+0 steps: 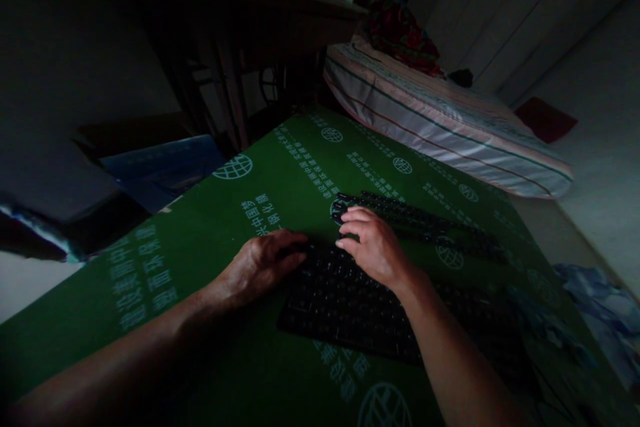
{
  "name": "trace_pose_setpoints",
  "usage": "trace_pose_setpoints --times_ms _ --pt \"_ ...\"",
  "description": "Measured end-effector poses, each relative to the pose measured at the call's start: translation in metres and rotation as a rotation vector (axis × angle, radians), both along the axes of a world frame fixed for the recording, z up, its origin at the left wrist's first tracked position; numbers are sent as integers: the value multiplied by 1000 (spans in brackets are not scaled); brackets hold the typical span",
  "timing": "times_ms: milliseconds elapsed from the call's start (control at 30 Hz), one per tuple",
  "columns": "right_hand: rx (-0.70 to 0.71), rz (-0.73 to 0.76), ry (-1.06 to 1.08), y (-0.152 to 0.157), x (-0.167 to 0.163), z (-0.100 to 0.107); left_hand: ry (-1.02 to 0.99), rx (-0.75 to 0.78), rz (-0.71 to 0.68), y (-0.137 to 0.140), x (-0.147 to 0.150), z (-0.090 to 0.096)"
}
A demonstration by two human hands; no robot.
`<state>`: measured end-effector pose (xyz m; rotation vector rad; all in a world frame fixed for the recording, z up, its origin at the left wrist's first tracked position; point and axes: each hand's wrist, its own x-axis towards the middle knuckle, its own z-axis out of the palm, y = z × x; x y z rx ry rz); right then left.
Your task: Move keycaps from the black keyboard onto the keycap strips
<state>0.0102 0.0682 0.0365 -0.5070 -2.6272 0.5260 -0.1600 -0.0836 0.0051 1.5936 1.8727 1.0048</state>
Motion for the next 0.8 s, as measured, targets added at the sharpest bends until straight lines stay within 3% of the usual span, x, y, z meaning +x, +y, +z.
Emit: trace_pose_setpoints --times_ms 133,267,800 --pt "-21 4 3 -41 15 -8 19 4 -6 0 1 0" --pt "42 16 -8 -60 18 -11 36 4 -9 1 1 0" --pt "153 32 -11 -67 17 -16 17 8 -19 1 2 0"
